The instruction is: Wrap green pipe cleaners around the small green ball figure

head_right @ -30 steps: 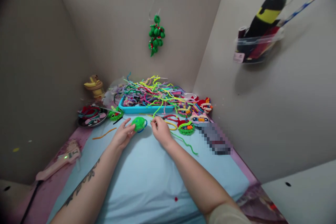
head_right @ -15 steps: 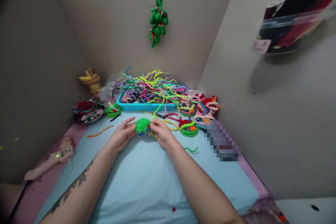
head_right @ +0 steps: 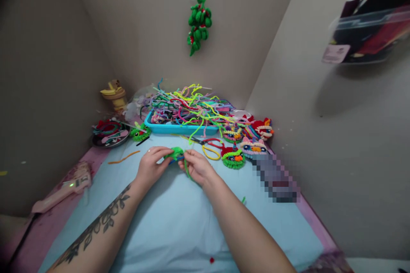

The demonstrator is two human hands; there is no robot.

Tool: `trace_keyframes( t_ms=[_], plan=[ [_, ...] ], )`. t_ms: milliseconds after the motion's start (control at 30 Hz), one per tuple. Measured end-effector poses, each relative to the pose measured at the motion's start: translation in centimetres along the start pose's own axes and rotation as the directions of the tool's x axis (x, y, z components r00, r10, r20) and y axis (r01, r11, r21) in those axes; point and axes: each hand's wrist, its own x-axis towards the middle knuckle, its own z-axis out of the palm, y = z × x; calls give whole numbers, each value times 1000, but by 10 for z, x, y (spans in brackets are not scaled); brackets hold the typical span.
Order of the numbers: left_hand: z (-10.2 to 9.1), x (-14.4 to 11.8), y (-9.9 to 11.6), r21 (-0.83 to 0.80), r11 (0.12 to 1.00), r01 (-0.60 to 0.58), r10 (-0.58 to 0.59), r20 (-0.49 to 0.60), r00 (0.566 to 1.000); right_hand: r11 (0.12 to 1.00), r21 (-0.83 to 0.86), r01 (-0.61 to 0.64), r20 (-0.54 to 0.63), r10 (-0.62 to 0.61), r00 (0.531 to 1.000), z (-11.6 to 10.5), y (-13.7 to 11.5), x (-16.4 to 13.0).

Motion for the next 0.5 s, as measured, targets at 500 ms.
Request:
trace_keyframes(
  t_ms=[500],
  plan=[
    [1, -2, 6, -123, 992, 31, -28, 29, 999, 649, -671, 360, -49, -523, 851, 3, 2, -2]
  ],
)
